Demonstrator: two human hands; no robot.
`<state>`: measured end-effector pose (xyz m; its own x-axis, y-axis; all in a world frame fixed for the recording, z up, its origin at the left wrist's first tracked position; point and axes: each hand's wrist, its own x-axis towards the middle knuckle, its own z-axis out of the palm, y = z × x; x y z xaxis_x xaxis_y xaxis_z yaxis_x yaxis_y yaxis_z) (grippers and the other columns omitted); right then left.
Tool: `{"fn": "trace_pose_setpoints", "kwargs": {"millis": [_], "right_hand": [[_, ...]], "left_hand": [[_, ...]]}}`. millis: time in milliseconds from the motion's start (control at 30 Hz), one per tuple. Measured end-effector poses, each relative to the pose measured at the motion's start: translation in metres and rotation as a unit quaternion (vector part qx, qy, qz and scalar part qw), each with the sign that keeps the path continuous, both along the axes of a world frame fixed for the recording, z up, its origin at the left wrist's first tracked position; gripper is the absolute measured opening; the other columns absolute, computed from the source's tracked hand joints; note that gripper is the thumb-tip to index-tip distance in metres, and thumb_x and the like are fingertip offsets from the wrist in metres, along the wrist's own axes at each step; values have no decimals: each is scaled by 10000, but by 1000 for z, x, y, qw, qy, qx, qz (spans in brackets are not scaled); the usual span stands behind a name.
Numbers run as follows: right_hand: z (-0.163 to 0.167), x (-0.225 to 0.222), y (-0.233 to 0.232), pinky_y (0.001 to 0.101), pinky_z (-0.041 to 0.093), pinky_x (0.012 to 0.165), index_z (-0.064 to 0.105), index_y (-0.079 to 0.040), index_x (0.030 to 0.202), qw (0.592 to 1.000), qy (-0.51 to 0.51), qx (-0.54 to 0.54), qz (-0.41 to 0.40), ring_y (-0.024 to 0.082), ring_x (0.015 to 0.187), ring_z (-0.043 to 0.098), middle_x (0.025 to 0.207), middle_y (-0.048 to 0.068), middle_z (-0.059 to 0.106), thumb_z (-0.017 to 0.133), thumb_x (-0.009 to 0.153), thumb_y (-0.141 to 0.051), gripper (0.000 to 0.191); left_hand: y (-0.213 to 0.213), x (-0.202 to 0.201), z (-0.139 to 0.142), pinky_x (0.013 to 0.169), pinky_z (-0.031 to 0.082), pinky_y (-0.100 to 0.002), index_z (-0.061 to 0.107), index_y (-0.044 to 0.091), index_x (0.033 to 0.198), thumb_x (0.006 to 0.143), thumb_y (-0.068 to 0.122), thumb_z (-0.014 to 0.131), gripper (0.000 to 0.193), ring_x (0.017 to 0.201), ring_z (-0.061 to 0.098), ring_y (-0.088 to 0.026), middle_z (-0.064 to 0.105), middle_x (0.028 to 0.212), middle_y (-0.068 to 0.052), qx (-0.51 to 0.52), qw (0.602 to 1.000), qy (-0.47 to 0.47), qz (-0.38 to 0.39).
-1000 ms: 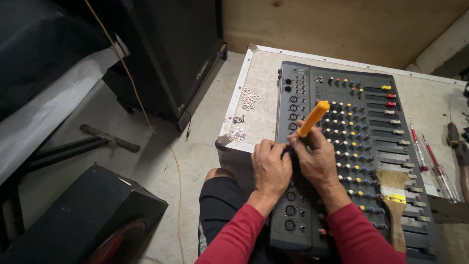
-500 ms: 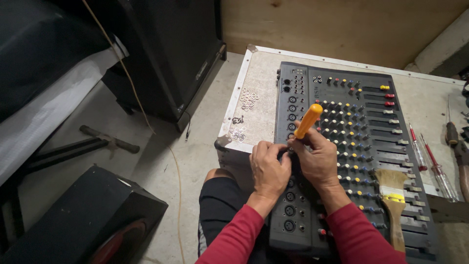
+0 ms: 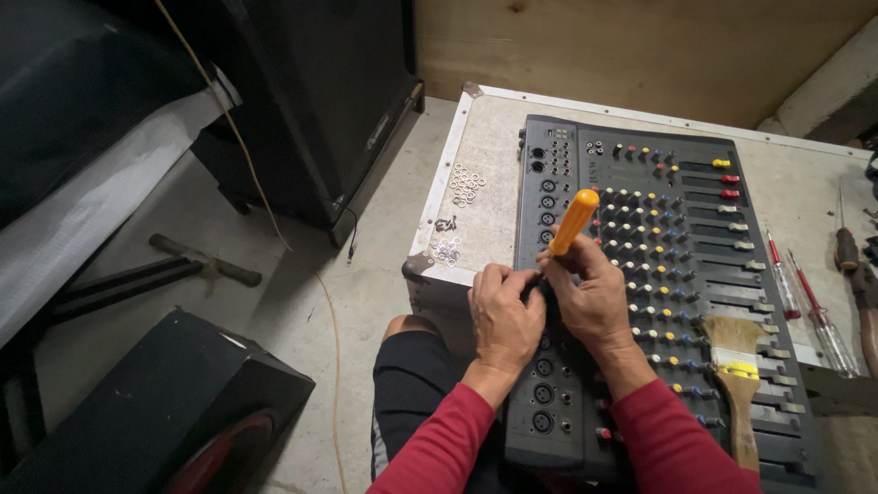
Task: The person uses a screwdriver to work on the XLR input connectors along the edge of an audio mixing console placed on a work table, tightening or adjusting the connector hardware one jack at a time while steadying the console with the other hand. Small screws and washers lie on the table beside the mixer.
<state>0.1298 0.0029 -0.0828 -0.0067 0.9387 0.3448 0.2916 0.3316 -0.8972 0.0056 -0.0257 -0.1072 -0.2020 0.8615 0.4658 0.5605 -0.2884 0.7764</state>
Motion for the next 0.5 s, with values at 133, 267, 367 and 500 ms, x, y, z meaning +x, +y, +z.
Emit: {"fn": "trace_pose_setpoints", "kwargs": {"millis": [133,267,367,500], "right_hand": [[-2,0,2,243,558,853,639,-21,1310,999,15,-29,-15,79,924,677,1001,8,715,723,946,-69,377],[-3,1,1,229,543,820,652,-21,1299,999,31,-34,-7,64,902,654,993,-4,694,747,921,-65,392],[0,1,1,223,556,825,667,-17,1265,999,31,-16,6,57,908,669,997,-6,688,754,911,-62,368],[3,0,-2,222,550,762,706,-4,1212,999,-22,8,-28,61,847,662,939,5,706,789,876,-57,351]], "left_hand": [[-1,-1,1,872,456,-451,735,85,1013,794,154,772,232,999,594,-315,614,985,-105,-9,1000,-20,-3],[-1,-1,2,875,456,-448,710,69,1020,793,154,778,252,1000,595,-313,620,992,-100,-17,999,-33,-3],[-2,-1,2,880,454,-447,716,72,1012,790,148,778,242,1008,590,-316,616,996,-102,-21,999,-30,-4],[-2,-1,2,884,449,-448,723,74,1004,793,147,784,232,1015,584,-318,607,997,-107,-21,999,-27,-2]]}}
